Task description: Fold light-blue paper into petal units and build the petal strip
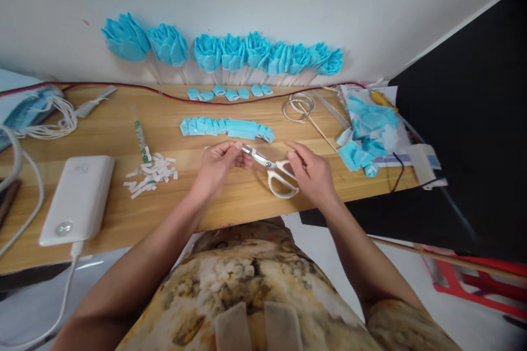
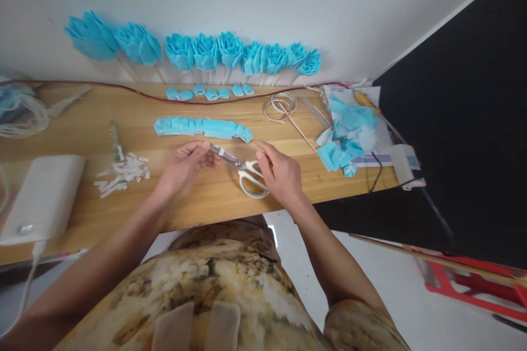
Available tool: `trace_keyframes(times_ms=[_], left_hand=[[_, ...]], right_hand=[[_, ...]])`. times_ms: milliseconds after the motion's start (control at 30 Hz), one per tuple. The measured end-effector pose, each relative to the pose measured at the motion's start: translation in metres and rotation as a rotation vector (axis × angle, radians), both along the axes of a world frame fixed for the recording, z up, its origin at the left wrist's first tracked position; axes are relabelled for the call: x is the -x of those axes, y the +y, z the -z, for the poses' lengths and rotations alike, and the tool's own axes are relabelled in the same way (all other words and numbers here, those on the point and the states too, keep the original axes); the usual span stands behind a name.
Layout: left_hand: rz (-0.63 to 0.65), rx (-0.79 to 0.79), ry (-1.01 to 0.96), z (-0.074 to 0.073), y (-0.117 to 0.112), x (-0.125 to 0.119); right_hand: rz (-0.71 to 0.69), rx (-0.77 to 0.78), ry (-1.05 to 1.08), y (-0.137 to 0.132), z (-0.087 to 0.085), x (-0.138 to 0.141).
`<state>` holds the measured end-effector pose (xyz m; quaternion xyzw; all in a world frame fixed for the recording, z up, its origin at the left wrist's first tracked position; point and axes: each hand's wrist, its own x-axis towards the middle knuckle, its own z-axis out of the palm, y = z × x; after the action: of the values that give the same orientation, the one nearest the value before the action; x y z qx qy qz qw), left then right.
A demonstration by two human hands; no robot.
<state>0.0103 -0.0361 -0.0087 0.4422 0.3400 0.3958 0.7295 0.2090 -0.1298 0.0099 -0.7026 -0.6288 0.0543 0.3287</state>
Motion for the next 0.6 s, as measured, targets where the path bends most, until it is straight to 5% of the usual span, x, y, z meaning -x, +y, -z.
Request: trace_keyframes(times_ms=[200,367,600], left_hand=[[0.118,-0.034,-0.022,-0.006,0.001,-0.005],[0.293,-0.12,0.232,-0.013,0.007,0.001],[0.197,-0.217,0.303,-0.025,0.021,0.021]], right_hand=[[0.103,-0.011,0.249,0.002,-0.002,-0.014],[0.163,-0.017,0.254,0.011,-0.001,-0.059],[0.193,0.11,0.238,0.008,0.028,-0.098]])
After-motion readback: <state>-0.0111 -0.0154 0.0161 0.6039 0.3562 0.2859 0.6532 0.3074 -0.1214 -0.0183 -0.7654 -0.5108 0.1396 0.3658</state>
